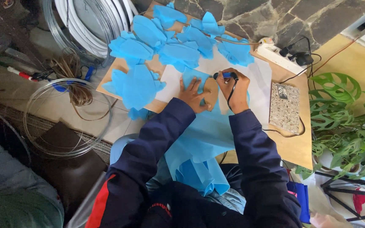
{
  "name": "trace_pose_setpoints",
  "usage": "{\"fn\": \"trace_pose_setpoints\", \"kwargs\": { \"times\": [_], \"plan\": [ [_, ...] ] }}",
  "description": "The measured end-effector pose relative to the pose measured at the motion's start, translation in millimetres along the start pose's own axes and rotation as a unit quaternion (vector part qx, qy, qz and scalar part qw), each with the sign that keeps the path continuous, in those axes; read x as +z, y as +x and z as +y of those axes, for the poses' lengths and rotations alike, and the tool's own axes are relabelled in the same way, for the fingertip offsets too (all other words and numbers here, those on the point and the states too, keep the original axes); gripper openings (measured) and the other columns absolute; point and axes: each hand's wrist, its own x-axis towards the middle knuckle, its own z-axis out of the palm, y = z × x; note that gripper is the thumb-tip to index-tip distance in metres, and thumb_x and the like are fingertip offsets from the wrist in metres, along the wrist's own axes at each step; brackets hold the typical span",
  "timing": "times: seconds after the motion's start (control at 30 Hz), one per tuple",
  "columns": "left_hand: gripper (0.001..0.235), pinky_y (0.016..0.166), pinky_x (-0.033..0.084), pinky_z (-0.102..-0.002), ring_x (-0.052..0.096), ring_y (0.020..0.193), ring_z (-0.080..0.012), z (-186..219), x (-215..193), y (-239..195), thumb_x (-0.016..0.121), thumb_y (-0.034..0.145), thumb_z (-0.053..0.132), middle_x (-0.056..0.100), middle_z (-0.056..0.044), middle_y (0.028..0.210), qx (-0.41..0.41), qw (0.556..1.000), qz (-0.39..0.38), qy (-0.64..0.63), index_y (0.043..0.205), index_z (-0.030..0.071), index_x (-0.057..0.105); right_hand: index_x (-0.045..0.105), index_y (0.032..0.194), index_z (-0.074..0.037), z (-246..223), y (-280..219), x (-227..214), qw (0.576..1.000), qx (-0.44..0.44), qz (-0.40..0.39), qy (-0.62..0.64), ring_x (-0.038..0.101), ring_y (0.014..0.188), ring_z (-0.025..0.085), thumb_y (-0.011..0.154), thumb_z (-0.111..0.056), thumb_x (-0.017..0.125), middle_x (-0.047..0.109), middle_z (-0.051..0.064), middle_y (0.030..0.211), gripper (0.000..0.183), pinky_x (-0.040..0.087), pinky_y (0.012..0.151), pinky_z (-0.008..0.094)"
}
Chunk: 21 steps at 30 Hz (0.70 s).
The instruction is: Using a heated cutting tool to trace a cardboard template and cut leaf-shaped pieces from blue fabric.
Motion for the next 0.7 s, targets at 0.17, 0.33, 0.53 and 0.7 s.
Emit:
{"fn": "trace_pose_setpoints", "kwargs": {
  "times": [0.17, 0.33, 0.53, 0.7],
  "plan": [
    [0.053, 0.099, 0.007, -0.071, 0.033, 0.126, -0.0270, 6.5, -16.4, 3.1, 0.046, 0.070, 0.070, 0.039, -0.009, 0.128, -0.022, 1.000, -0.019, 0.005, 0.108, 0.034, 0.058, 0.060, 0.067, -0.010, 9.8, -1.3, -2.4, 1.000, 0.005, 0.015, 0.009, 0.058, 0.048, 0.021, 0.076, -0.007, 0.064, 0.055, 0.005, 0.049, 0.011, 0.046, 0.047, 0.026],
    [0.061, 0.097, -0.002, -0.073, 0.023, 0.131, -0.0267, 2.6, -14.2, 9.4, 0.050, 0.065, 0.072, 0.032, -0.007, 0.134, -0.046, 0.989, -0.139, -0.016, 0.115, 0.037, 0.049, 0.062, 0.068, -0.010, 20.9, -8.2, -3.4, 0.999, 0.019, 0.035, 0.029, 0.058, 0.047, 0.020, 0.077, -0.008, 0.065, 0.055, 0.005, 0.050, 0.010, 0.046, 0.047, 0.025],
    [0.083, 0.099, -0.008, -0.069, 0.024, 0.131, -0.0265, 0.8, -18.0, 13.8, 0.053, 0.063, 0.071, 0.033, -0.010, 0.134, -0.093, 0.971, -0.203, -0.080, 0.128, 0.027, 0.028, 0.062, 0.068, -0.011, 14.6, -14.0, -8.6, 0.998, 0.035, 0.042, 0.020, 0.059, 0.048, 0.020, 0.074, -0.009, 0.067, 0.056, 0.005, 0.050, 0.009, 0.046, 0.048, 0.025],
    [0.101, 0.101, -0.008, -0.067, 0.026, 0.131, -0.0287, -1.9, -15.8, 11.6, 0.057, 0.062, 0.067, 0.032, -0.012, 0.138, -0.084, 0.976, -0.177, -0.095, 0.135, 0.011, 0.017, 0.060, 0.066, -0.009, -4.4, -14.6, -14.1, 0.998, 0.031, 0.030, 0.039, 0.059, 0.048, 0.022, 0.073, -0.006, 0.065, 0.055, 0.007, 0.050, 0.009, 0.045, 0.046, 0.026]
  ]
}}
